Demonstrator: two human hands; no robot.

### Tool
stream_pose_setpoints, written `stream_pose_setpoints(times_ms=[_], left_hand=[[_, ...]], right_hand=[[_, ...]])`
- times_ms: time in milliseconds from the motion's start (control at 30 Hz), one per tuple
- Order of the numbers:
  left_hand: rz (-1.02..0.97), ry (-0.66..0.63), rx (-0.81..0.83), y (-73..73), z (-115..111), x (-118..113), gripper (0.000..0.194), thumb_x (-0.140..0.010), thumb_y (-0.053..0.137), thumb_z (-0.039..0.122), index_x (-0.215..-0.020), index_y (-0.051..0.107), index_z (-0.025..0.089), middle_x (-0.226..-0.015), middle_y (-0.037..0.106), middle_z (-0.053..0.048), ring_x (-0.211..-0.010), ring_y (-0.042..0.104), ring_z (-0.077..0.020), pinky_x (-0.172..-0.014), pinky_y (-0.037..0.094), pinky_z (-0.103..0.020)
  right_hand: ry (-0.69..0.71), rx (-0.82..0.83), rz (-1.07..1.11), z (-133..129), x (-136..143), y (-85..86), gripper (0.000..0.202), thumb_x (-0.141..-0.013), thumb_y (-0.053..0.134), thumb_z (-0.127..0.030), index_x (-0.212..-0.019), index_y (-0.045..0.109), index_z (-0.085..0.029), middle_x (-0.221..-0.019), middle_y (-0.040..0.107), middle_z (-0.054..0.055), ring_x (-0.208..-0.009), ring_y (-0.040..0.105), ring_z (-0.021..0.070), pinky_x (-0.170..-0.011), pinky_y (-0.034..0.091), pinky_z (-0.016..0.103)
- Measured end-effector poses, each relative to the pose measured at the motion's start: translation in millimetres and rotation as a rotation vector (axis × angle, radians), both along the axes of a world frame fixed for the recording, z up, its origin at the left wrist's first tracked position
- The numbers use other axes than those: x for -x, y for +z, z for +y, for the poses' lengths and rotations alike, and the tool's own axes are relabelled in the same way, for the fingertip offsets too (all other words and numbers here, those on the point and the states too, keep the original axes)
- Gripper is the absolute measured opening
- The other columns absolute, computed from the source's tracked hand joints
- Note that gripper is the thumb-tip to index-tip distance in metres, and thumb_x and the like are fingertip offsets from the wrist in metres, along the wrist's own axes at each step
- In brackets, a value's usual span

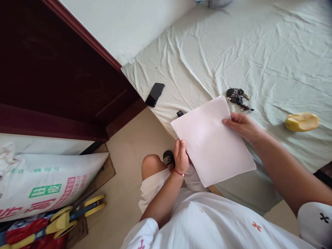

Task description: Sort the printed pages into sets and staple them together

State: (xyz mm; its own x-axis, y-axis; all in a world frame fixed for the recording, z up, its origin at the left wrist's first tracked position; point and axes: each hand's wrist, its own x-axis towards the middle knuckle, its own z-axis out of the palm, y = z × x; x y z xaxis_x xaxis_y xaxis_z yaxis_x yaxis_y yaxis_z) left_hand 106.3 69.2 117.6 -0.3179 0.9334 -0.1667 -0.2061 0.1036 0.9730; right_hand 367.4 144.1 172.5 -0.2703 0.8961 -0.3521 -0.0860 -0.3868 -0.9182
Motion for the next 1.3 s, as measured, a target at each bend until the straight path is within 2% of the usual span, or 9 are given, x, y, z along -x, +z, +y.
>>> stream_pose_setpoints(times_ms=[133, 267, 333, 433, 600, 667, 800, 1000, 1300], left_hand=[[-0.379, -0.083, 0.065, 14.0, 15.5, -2.7, 0.050, -0.081, 0.082, 0.062, -0.107, 0.070, 0.022, -0.108, 0.078, -0.007, -0.113, 0.073, -0.0234, -0.101, 0.056, -0.036], [-0.397, -0.103, 0.227, 20.5, 27.5, -2.7, 0.060, -0.065, 0.094, 0.058, -0.103, 0.075, 0.015, -0.103, 0.083, -0.012, -0.119, 0.075, -0.0327, -0.108, 0.055, -0.044], [-0.363, -0.101, 0.235, 18.8, 27.4, -3.2, 0.061, -0.061, 0.096, 0.058, -0.099, 0.076, 0.014, -0.097, 0.083, -0.012, -0.117, 0.076, -0.0343, -0.108, 0.056, -0.045], [-0.358, -0.150, 0.232, 16.1, 22.1, -5.6, 0.060, -0.062, 0.095, 0.061, -0.097, 0.078, 0.014, -0.096, 0.084, -0.011, -0.114, 0.077, -0.0350, -0.105, 0.058, -0.046], [-0.348, -0.245, 0.185, 20.9, 16.1, -11.6, 0.056, -0.070, 0.091, 0.061, -0.100, 0.079, 0.015, -0.101, 0.084, -0.012, -0.114, 0.077, -0.0335, -0.101, 0.061, -0.046], [-0.336, -0.259, 0.168, 23.6, 15.5, -13.4, 0.057, -0.071, 0.090, 0.062, -0.102, 0.078, 0.016, -0.100, 0.083, -0.012, -0.113, 0.076, -0.0332, -0.098, 0.062, -0.045], [-0.294, -0.278, 0.167, 25.4, 12.5, -14.5, 0.060, -0.070, 0.089, 0.065, -0.104, 0.077, 0.017, -0.099, 0.083, -0.010, -0.110, 0.077, -0.0327, -0.092, 0.064, -0.044], [-0.264, -0.257, 0.167, 25.5, 8.6, -17.7, 0.059, -0.070, 0.088, 0.066, -0.101, 0.076, 0.018, -0.095, 0.081, -0.008, -0.106, 0.077, -0.0313, -0.087, 0.064, -0.041], [-0.101, -0.263, 0.085, 22.7, 12.0, -17.1, 0.057, -0.083, 0.073, 0.075, -0.093, 0.075, 0.018, -0.091, 0.079, -0.008, -0.096, 0.076, -0.0273, -0.075, 0.062, -0.035]], right_hand=[[0.008, 0.027, 0.006, -13.4, 1.1, -4.1, 0.040, -0.078, 0.087, -0.053, -0.105, 0.077, -0.025, -0.084, 0.080, 0.005, -0.066, 0.077, 0.0265, -0.060, 0.066, 0.040], [0.019, -0.048, -0.170, -20.9, -3.5, -16.5, 0.038, -0.086, 0.076, -0.056, -0.106, 0.075, -0.024, -0.084, 0.077, 0.006, -0.070, 0.076, 0.0280, -0.062, 0.065, 0.044], [-0.102, -0.258, -0.453, -17.0, -5.6, -15.9, 0.036, -0.088, 0.073, -0.050, -0.112, 0.073, -0.024, -0.092, 0.077, 0.009, -0.078, 0.075, 0.0295, -0.070, 0.064, 0.049], [-0.248, -0.689, -0.841, -6.1, 0.7, 2.9, 0.038, -0.091, 0.069, -0.037, -0.128, 0.069, -0.027, -0.122, 0.074, 0.013, -0.110, 0.069, 0.0365, -0.097, 0.057, 0.062], [0.152, -1.084, -0.866, 4.9, 49.2, 47.3, 0.036, -0.104, 0.052, -0.026, -0.135, 0.069, -0.025, -0.143, 0.068, 0.013, -0.134, 0.056, 0.0369, -0.112, 0.045, 0.060], [0.287, -1.122, -0.880, 6.3, 70.6, 53.3, 0.033, -0.105, 0.050, -0.025, -0.130, 0.072, -0.021, -0.142, 0.068, 0.015, -0.138, 0.053, 0.0373, -0.113, 0.042, 0.058], [0.458, -1.089, -0.834, 10.0, 92.4, 52.0, 0.029, -0.107, 0.048, -0.025, -0.107, 0.076, -0.019, -0.108, 0.077, 0.014, -0.123, 0.060, 0.0343, -0.103, 0.043, 0.050], [0.527, -1.048, -0.849, 12.9, 93.4, 55.7, 0.026, -0.104, 0.049, -0.020, -0.092, 0.071, -0.019, -0.092, 0.072, 0.009, -0.096, 0.062, 0.0253, -0.086, 0.039, 0.039], [0.486, -0.990, -0.803, 10.1, 98.0, 56.0, 0.026, -0.105, 0.047, -0.024, -0.091, 0.069, -0.019, -0.091, 0.073, 0.007, -0.088, 0.062, 0.0225, -0.079, 0.038, 0.037]])
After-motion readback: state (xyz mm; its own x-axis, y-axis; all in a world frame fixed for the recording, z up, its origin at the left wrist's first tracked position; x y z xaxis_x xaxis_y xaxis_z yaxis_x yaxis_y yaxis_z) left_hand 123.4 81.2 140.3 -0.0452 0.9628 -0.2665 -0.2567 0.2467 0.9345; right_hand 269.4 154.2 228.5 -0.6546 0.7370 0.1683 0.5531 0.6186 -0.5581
